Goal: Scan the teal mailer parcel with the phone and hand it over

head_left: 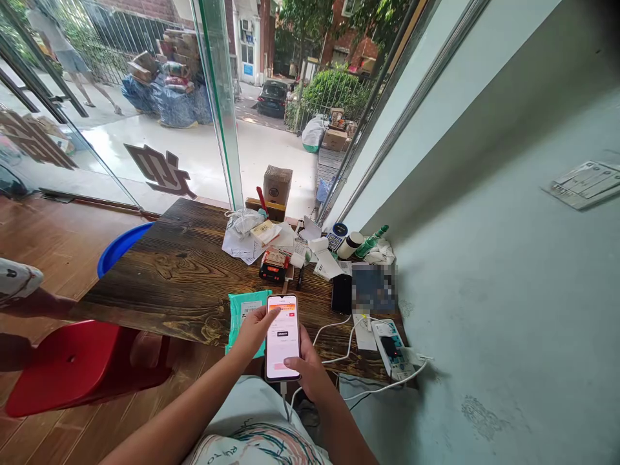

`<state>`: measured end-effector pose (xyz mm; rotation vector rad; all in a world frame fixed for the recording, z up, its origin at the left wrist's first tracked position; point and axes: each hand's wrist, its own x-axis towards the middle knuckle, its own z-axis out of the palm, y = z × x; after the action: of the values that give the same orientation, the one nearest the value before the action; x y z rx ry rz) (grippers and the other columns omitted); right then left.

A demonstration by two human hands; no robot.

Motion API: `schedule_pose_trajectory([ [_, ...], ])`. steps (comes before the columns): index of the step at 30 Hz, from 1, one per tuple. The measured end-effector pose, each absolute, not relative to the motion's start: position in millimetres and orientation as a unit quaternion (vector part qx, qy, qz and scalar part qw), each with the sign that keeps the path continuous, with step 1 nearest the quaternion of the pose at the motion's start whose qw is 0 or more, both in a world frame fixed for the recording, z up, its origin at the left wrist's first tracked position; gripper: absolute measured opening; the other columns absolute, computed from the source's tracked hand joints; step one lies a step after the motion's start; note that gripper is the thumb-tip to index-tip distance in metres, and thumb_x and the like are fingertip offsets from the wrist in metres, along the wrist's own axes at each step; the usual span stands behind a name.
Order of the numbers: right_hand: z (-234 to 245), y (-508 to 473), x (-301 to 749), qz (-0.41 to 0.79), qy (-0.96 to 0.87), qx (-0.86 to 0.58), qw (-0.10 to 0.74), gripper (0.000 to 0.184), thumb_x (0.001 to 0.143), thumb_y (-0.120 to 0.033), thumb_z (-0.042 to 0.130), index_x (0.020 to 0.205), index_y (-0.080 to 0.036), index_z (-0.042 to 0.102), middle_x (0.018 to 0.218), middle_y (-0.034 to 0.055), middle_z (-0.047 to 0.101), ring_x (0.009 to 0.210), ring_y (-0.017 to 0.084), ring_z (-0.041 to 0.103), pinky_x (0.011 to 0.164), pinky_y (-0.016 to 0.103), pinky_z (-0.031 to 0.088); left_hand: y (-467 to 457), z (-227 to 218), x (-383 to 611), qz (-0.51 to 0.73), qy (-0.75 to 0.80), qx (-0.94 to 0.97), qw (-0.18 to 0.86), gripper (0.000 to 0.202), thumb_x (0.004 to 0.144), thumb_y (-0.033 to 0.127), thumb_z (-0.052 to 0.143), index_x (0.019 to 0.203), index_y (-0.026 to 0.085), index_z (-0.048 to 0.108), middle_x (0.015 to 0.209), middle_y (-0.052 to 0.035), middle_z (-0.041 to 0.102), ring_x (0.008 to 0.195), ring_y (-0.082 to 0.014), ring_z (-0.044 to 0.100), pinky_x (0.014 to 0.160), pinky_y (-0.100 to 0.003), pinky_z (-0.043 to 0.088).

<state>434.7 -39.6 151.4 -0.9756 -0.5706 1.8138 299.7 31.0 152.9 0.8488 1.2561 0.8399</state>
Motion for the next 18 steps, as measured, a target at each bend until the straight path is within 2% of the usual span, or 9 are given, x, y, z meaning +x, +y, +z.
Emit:
schedule_pose_trajectory([
  [4, 153, -40, 433, 0.732, -0.261, -0.413, 0.475, 0.08, 0.061, -0.018, 0.07, 0.135, -0.026, 0.041, 0.125, 0.005, 0.064, 0.111, 0.023, 0.06, 0.093, 0.038, 0.048, 25, 157, 312, 0.382, 0.586, 0.402, 0.591, 0.052, 0.064, 0.049, 0.072, 0.1, 0.013, 0.06, 0.098, -0.0101, 0.069, 0.089, -0.0247, 0.063, 0.079, -0.036, 0.048],
  [6, 155, -39, 433, 0.724, -0.275, -0.42, 0.472, 0.079, 0.062, -0.016, 0.069, 0.135, -0.026, 0.041, 0.125, 0.0039, 0.063, 0.11, 0.022, 0.06, 0.092, 0.036, 0.048, 24, 156, 316, 0.387, 0.595, 0.409, 0.574, 0.053, 0.066, 0.048, 0.072, 0.104, 0.014, 0.057, 0.101, -0.0106, 0.069, 0.092, -0.0252, 0.064, 0.083, -0.038, 0.048],
  [10, 154, -39, 433, 0.721, -0.281, -0.429, 0.467, 0.08, 0.062, -0.016, 0.069, 0.136, -0.027, 0.04, 0.123, 0.0042, 0.064, 0.107, 0.023, 0.061, 0.09, 0.037, 0.05, 26, 156, 317, 0.396, 0.596, 0.395, 0.576, 0.049, 0.067, 0.048, 0.071, 0.101, 0.014, 0.058, 0.099, -0.0101, 0.069, 0.091, -0.0257, 0.064, 0.082, -0.038, 0.049],
  [14, 149, -37, 433, 0.728, -0.234, -0.424, 0.486, 0.078, 0.061, -0.02, 0.071, 0.133, -0.025, 0.043, 0.118, 0.0053, 0.066, 0.103, 0.024, 0.064, 0.087, 0.038, 0.052, 23, 154, 309, 0.411, 0.522, 0.344, 0.663, 0.053, 0.066, 0.051, 0.067, 0.103, 0.014, 0.058, 0.1, -0.0093, 0.07, 0.09, -0.0246, 0.064, 0.077, -0.034, 0.048],
  [18, 146, -32, 429, 0.705, -0.175, -0.444, 0.525, 0.071, 0.062, -0.036, 0.073, 0.128, -0.025, 0.047, 0.116, 0.0061, 0.067, 0.103, 0.026, 0.064, 0.084, 0.038, 0.054, 5, 151, 301, 0.353, 0.45, 0.235, 0.786, 0.067, 0.068, 0.057, 0.062, 0.122, 0.017, 0.052, 0.118, -0.0098, 0.064, 0.104, -0.0265, 0.061, 0.077, -0.032, 0.049],
])
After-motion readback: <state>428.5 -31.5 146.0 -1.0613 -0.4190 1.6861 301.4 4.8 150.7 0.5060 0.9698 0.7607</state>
